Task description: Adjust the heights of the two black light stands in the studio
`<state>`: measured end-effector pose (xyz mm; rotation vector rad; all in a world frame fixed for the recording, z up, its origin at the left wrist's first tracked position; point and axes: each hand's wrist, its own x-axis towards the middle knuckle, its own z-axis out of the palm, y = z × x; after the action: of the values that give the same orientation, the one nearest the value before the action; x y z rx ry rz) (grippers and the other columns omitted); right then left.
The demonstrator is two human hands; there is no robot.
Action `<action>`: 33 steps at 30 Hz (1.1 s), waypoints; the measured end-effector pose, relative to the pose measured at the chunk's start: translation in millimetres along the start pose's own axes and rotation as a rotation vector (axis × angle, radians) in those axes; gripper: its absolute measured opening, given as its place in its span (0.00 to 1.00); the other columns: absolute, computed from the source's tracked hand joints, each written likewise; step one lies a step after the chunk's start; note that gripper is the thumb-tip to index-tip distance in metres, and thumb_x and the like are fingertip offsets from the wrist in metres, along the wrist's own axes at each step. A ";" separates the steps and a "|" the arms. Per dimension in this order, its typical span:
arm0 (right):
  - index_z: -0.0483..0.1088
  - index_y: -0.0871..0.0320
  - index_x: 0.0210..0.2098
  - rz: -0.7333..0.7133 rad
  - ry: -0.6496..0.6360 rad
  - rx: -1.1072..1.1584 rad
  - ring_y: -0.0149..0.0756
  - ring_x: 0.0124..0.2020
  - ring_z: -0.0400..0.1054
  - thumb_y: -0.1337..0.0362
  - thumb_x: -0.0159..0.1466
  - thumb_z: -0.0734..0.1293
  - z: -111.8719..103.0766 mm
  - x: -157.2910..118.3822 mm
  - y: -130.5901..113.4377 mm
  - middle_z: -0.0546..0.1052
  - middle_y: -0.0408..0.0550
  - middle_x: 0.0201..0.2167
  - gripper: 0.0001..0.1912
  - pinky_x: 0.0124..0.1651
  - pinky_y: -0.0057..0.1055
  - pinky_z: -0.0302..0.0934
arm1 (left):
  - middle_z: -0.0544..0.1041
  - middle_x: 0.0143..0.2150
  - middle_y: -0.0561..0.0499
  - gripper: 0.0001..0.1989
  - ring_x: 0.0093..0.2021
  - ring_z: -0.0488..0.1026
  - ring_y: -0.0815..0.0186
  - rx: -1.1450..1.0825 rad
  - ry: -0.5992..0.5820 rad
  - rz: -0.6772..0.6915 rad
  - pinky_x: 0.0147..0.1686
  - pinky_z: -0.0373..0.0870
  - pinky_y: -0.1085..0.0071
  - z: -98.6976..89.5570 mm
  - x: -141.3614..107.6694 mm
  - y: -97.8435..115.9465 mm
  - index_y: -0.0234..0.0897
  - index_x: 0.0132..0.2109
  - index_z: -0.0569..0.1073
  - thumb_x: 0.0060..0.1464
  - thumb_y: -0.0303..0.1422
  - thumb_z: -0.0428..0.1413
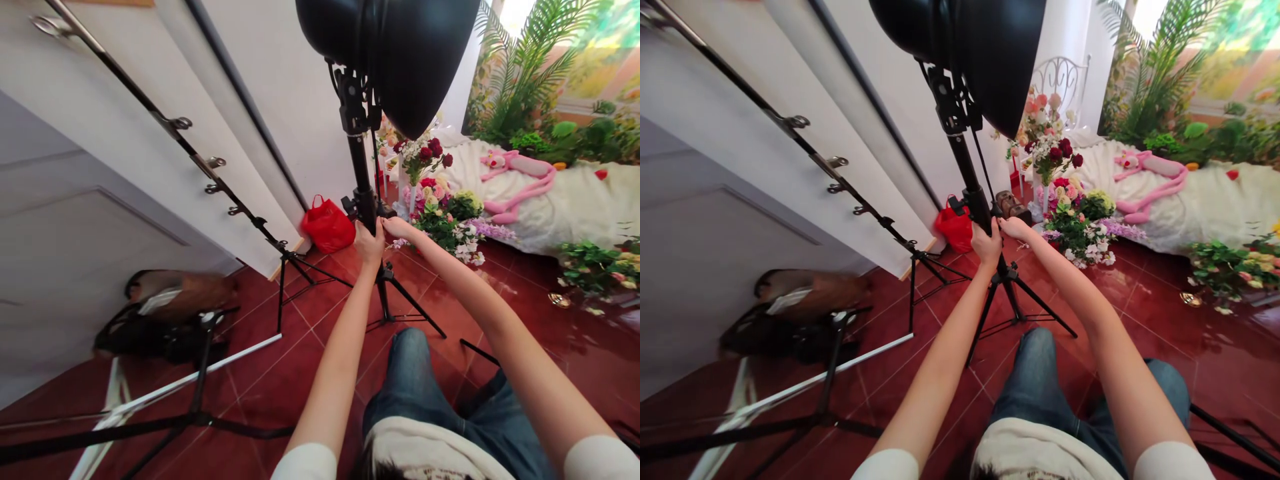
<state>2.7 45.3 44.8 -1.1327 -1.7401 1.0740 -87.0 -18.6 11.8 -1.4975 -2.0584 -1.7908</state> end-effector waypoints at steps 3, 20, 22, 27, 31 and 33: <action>0.64 0.58 0.20 0.040 -0.026 0.091 0.27 0.20 0.56 0.67 0.68 0.62 6.4 -14.1 5.4 0.65 0.38 0.17 0.19 0.29 0.24 0.55 | 0.77 0.49 0.32 0.24 0.52 0.77 0.52 -0.028 0.035 -0.027 0.49 0.72 0.62 4.1 -2.5 -0.5 0.29 0.52 0.68 0.62 0.48 0.49; 0.67 0.59 0.26 0.212 -0.230 0.279 0.21 0.13 0.54 0.68 0.60 0.70 -29.6 -21.0 -13.2 0.66 0.36 0.14 0.09 0.19 0.21 0.51 | 0.77 0.50 0.34 0.23 0.52 0.77 0.54 -0.087 0.078 -0.074 0.49 0.71 0.63 8.8 -7.4 -0.9 0.33 0.52 0.65 0.62 0.48 0.50; 0.65 0.59 0.22 0.249 -0.236 0.173 0.24 0.13 0.58 0.67 0.61 0.69 -25.9 -14.7 -21.6 0.68 0.40 0.13 0.13 0.18 0.22 0.54 | 0.77 0.49 0.34 0.23 0.53 0.77 0.54 -0.084 0.079 -0.082 0.49 0.71 0.63 8.9 -7.4 -0.7 0.33 0.52 0.65 0.62 0.49 0.50; 0.59 0.57 0.20 0.181 -0.043 0.094 0.24 0.16 0.56 0.70 0.61 0.65 3.9 -9.6 -20.6 0.63 0.37 0.12 0.15 0.19 0.21 0.52 | 0.78 0.49 0.33 0.23 0.52 0.77 0.52 -0.064 0.073 -0.096 0.48 0.71 0.62 7.0 -6.2 1.2 0.32 0.51 0.66 0.62 0.48 0.51; 0.59 0.56 0.24 0.075 0.158 0.133 0.25 0.23 0.58 0.70 0.62 0.63 15.9 -19.4 -12.6 0.64 0.36 0.19 0.12 0.26 0.20 0.54 | 0.78 0.49 0.34 0.22 0.51 0.78 0.54 -0.065 0.062 -0.101 0.48 0.72 0.62 6.2 -6.1 1.2 0.32 0.52 0.66 0.62 0.47 0.52; 0.61 0.56 0.29 0.023 0.253 0.199 0.27 0.28 0.62 0.65 0.65 0.61 16.0 -33.9 -10.7 0.67 0.39 0.25 0.07 0.32 0.21 0.59 | 0.78 0.49 0.34 0.22 0.51 0.78 0.55 -0.082 0.057 -0.103 0.47 0.72 0.63 6.6 -6.4 1.1 0.32 0.52 0.66 0.62 0.46 0.52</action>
<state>-4.9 7.0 44.0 -1.1127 -1.3959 1.0431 -79.4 -17.6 6.7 -1.3648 -2.0958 -1.9530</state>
